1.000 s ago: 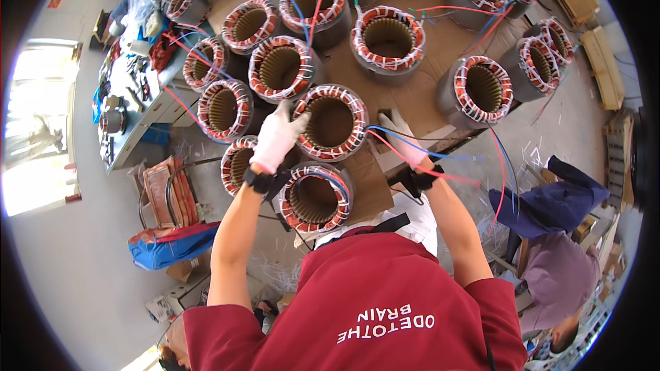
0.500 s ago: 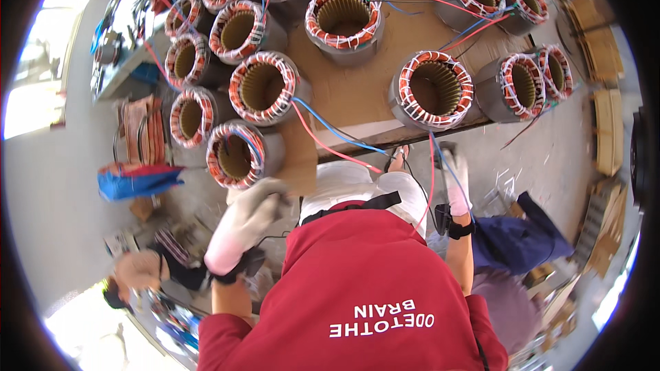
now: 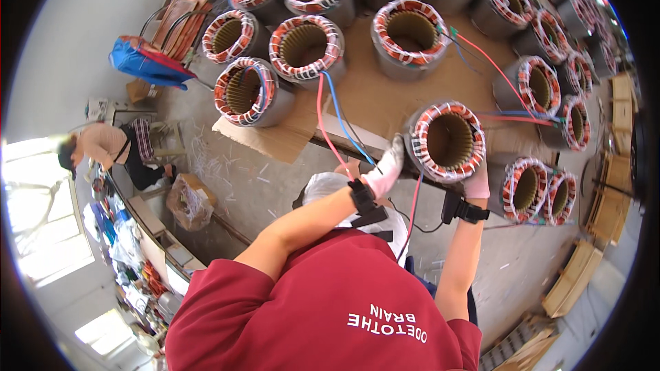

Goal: The recorder is wiring motor stators by inserting copper coils and securing them with cable ties.

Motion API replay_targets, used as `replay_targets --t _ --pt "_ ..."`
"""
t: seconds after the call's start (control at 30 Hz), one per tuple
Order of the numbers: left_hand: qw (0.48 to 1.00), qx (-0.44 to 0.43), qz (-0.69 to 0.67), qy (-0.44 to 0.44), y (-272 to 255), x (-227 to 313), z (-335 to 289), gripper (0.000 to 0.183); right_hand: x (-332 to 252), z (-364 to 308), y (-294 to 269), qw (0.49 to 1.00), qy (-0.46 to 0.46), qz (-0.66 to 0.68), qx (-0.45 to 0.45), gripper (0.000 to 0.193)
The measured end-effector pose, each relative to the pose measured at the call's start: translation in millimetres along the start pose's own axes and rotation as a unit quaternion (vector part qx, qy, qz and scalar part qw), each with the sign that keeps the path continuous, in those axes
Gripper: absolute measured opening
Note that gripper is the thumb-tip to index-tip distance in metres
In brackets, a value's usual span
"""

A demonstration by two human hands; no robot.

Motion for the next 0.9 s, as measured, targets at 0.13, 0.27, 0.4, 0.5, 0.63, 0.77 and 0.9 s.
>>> replay_targets --t 0.13,0.27,0.4,0.5,0.63,0.77,0.9 --pt "0.985 0.140 0.067 0.081 -29.1 -20.1 42.1 0.062 9.5 12.0 13.1 0.976 0.082 0.199 -0.013 0.044" --pt "0.977 0.127 0.156 0.073 -23.6 14.6 9.0 0.062 -8.6 14.7 18.3 0.978 0.097 0.182 -0.006 0.041" --pt "0.986 0.109 0.063 0.105 -37.1 57.7 -35.2 0.053 -6.5 25.0 73.6 0.923 0.167 0.345 -0.047 0.038" --pt "0.972 0.114 -0.159 0.127 -79.4 62.1 -37.3 0.042 -18.6 47.4 126.8 0.896 0.150 0.407 -0.099 0.040" --pt "0.969 0.162 -0.140 0.122 -119.5 94.1 -89.3 0.034 -25.0 51.2 203.1 0.867 0.307 0.372 -0.123 0.052" --pt "0.959 0.133 -0.180 0.171 -168.0 70.3 -91.6 0.038 5.9 84.0 248.2 0.909 0.254 0.296 -0.148 0.044" --pt "0.952 0.218 -0.112 0.180 -181.4 57.5 -109.3 0.031 -14.6 93.0 277.7 0.870 0.296 0.336 -0.206 0.038"
Point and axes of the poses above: each hand's wrist, its own z-axis towards the middle knuckle, its own y-axis out of the palm, x = y × z, the point moved 9 cm from there along z, towards the middle knuckle, and after that the axes turned 6 degrees about -y, right-handed, at the moved point
